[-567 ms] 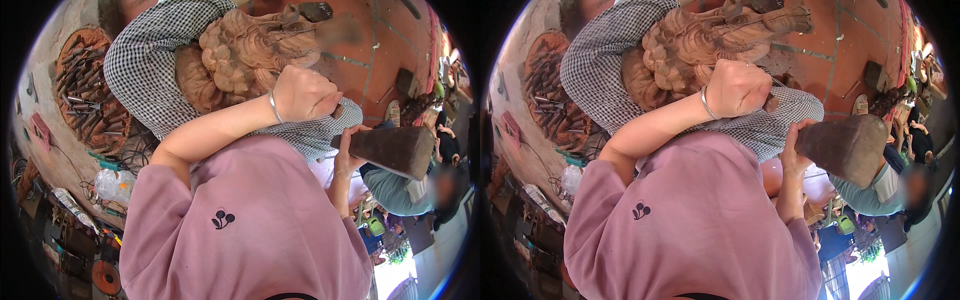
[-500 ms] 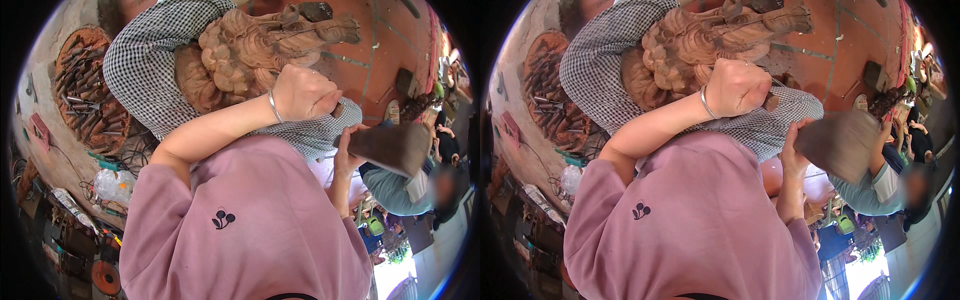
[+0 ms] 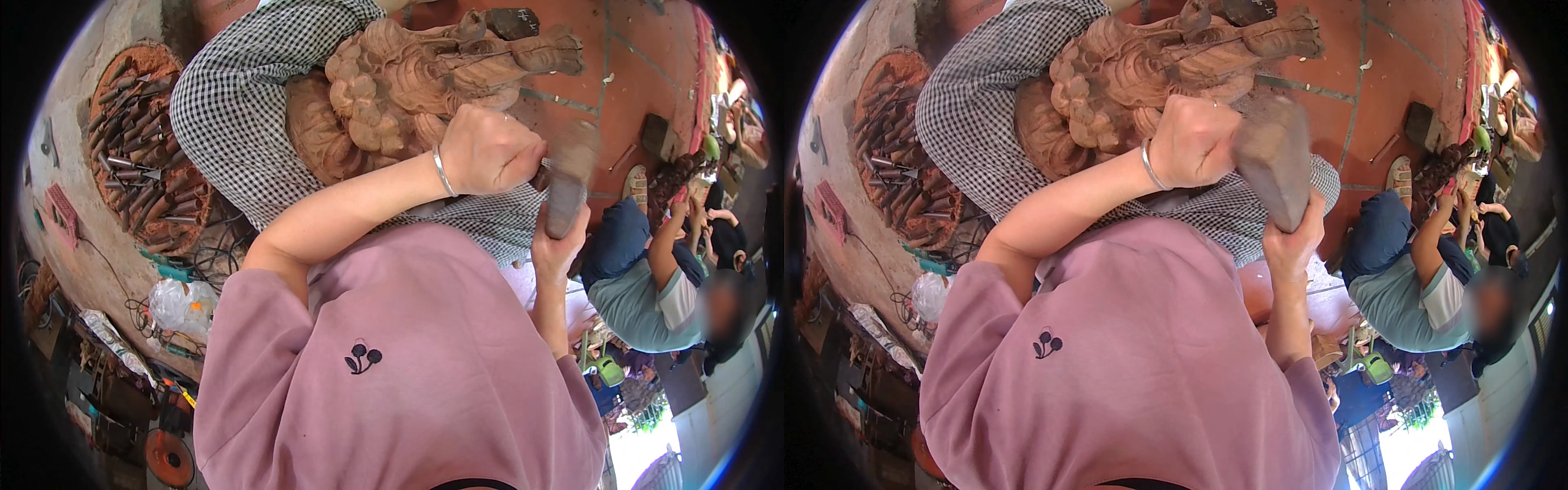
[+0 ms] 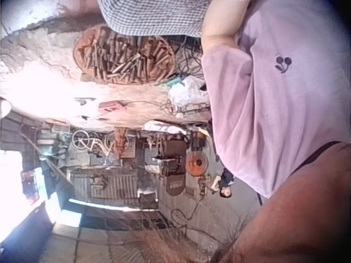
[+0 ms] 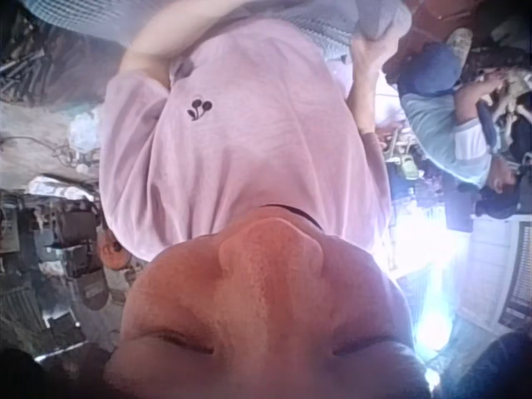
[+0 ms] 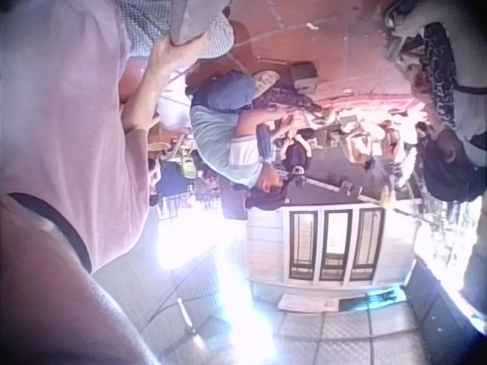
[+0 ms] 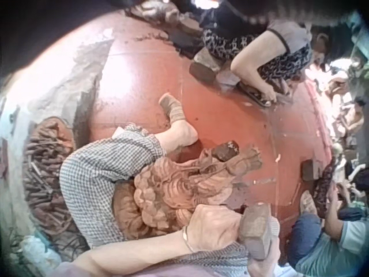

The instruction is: The person carves a wooden sculpture using a chisel and mallet, striking the chisel to shape the wood. They occasionally switch tools and adjust the sculpture's position while seated on the floor.

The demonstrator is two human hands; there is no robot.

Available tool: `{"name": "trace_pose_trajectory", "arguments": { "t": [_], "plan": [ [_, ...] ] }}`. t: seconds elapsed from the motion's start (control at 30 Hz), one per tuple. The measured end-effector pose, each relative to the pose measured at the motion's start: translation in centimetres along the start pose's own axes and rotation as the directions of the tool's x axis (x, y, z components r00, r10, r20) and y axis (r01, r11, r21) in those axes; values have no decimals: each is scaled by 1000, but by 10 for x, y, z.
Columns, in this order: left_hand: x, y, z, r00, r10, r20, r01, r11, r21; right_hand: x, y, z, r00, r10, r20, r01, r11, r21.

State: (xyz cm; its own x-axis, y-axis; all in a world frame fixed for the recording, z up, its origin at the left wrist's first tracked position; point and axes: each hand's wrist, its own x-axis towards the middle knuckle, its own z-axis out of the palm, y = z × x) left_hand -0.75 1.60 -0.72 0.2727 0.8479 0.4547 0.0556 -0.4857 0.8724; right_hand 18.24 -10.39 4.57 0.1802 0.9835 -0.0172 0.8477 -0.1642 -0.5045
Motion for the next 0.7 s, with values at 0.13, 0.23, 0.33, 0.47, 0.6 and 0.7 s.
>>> {"name": "trace_pose_trajectory", "arguments": {
  "t": [0.13, 0.23, 0.33, 0.47, 0.6, 0.7],
  "plan": [
    [4, 3, -8, 978, 205, 38, -204, 978, -30, -1, -3, -2, 999, -4, -38, 5, 1000, 21],
    [-8, 11, -10, 959, 266, 96, -267, 964, 4, -13, 5, 9, 978, 196, -65, -169, 941, 294],
    [-18, 7, -8, 980, 199, 25, -198, 980, -12, -7, -2, 5, 982, 174, -73, -138, 927, 350],
    [-13, 8, -13, 990, 138, -28, -138, 990, 2, -5, -9, 1, 981, 170, -92, -125, 921, 368],
    [-10, 6, -6, 983, 40, -177, -57, 994, -90, -4, -9, -7, 994, -33, -107, 55, 977, 206],
    [-7, 5, -7, 980, -21, -196, -2, 993, -118, -4, -7, -12, 994, -84, -76, 92, 991, 97]
  ]
}}
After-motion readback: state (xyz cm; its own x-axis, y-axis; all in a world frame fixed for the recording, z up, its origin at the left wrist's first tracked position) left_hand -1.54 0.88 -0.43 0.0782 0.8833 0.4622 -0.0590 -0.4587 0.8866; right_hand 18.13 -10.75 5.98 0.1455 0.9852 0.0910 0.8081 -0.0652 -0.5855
